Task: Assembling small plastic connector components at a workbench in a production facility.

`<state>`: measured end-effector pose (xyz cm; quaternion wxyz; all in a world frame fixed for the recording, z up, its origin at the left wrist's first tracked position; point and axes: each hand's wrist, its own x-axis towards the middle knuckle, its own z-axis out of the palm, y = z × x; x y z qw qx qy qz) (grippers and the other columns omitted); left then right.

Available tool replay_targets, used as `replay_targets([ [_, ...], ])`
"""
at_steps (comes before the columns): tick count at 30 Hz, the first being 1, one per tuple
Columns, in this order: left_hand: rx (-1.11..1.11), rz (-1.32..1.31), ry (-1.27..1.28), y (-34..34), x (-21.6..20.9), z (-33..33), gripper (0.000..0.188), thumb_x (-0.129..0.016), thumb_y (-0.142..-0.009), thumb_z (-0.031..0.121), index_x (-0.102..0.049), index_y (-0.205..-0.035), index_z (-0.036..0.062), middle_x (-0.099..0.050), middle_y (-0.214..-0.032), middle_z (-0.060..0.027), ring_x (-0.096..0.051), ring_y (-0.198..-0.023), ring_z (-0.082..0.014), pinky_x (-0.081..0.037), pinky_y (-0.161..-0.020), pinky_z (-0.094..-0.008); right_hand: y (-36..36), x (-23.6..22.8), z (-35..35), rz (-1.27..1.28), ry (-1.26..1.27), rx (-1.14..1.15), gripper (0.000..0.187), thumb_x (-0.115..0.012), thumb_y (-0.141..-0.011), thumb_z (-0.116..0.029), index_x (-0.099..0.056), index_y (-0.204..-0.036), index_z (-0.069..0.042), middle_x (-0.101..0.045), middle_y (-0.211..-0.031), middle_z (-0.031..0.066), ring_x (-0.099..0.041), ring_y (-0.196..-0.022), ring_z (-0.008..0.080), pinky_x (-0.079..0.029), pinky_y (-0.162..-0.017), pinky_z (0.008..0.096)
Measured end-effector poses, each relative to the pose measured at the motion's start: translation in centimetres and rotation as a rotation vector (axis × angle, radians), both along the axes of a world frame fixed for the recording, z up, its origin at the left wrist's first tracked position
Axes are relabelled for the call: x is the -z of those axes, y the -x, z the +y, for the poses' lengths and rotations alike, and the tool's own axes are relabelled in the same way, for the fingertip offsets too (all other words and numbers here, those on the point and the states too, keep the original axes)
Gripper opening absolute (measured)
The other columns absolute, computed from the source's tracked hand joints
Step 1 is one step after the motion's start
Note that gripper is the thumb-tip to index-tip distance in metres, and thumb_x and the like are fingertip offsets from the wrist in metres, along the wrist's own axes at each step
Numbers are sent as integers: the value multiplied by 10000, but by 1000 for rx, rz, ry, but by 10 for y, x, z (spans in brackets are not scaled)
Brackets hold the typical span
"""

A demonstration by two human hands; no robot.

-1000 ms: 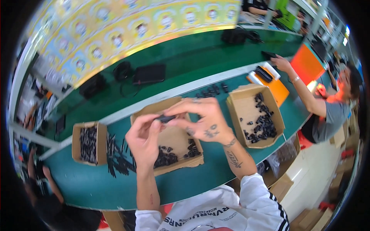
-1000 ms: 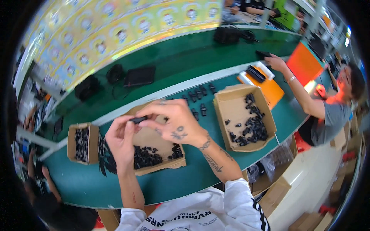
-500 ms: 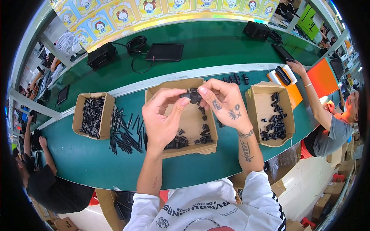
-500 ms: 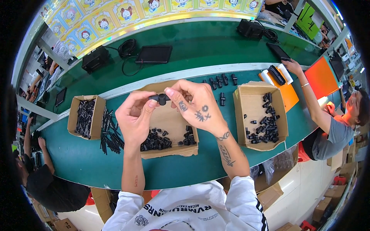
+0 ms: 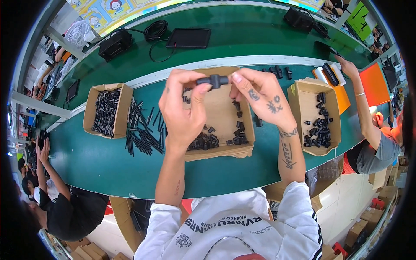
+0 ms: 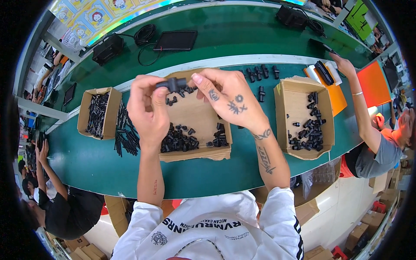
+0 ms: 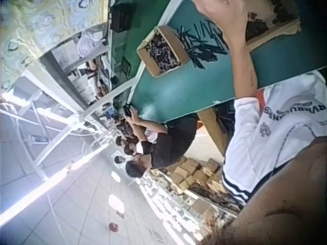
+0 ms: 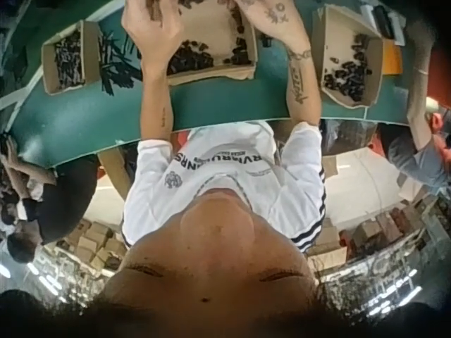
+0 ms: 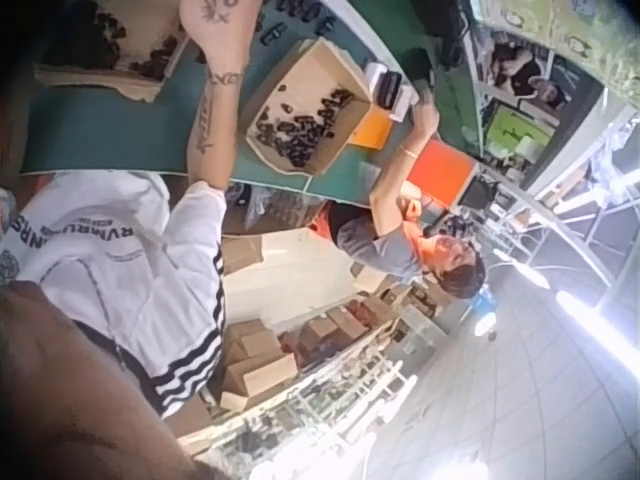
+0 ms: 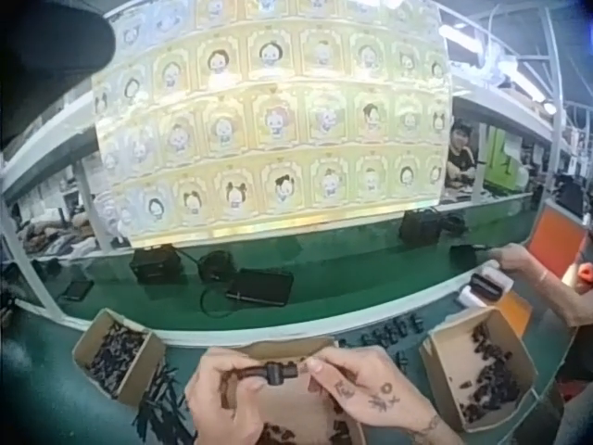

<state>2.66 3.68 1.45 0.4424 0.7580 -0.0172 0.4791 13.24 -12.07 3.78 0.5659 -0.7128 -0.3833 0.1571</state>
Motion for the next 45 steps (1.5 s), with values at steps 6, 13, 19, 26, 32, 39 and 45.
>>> replay_targets([
  [6, 35, -7, 91, 7, 2, 18, 140, -610, -994, 93, -531, -1043, -11, -581, -948, -62, -542, -746, -99, -452, -669, -228, -3, 48, 21, -629, 160, -105, 216, -733, -808, -32, -699, -1015, 21, -687, -896, 188, -647, -824, 371, -520, -765, 426],
  [13, 75, -19, 101, 0, -2, 23, 133, -625, -980, 66, -525, -1017, -13, -570, -912, -61, -563, -763, -112, -472, -694, -241, 24, 66, 30, -461, 631, -352, 263, -768, -729, -57, -722, -981, -2, -683, -884, 230, -660, -935, 397, -538, -819, 455],
  [19, 64, 96, 124, 7, 3, 17, 100, -579, -948, -8, -509, -1019, -18, -554, -902, -86, -562, -749, -134, -468, -683, -258, 36, 95, 40, -494, 597, -418, 90, -640, -705, 15, -699, -770, -3, -682, -822, 239, -682, -870, 412, -564, -758, 476],
  [26, 110, 145, 96, 10, 1, 10, 135, -588, -991, 78, -492, -1005, -16, -525, -877, -84, -533, -726, -124, -441, -658, -245, 17, 49, 22, -236, 326, -363, 153, -742, -731, -33, -677, -862, 13, -709, -801, 167, -715, -757, 302, -562, -703, 376],
  [32, 136, 121, 250, 4, 0, -1, 150, -564, -1023, 121, -482, -1014, -3, -524, -906, -65, -560, -763, -110, -448, -687, -241, -5, 3, -6, -44, -183, 1, 191, -762, -843, 5, -718, -1028, 24, -716, -920, 88, -685, -841, 128, -557, -772, 262],
  [39, 241, 68, 399, 0, 9, -21, 177, -555, -1039, 169, -470, -1023, 14, -543, -934, -52, -568, -776, -92, -437, -688, -225, 10, 1, -1, 74, -520, -78, 273, -751, -853, 44, -697, -1120, 71, -686, -1038, 150, -676, -907, 180, -559, -820, 297],
  [45, 224, 79, 422, -1, 4, -20, 159, -545, -1044, 162, -470, -1010, 26, -547, -898, -42, -550, -747, -80, -406, -635, -212, 9, -4, -10, -78, -420, 20, 248, -759, -844, 43, -716, -1087, 63, -701, -995, 131, -675, -863, 158, -561, -779, 265],
])
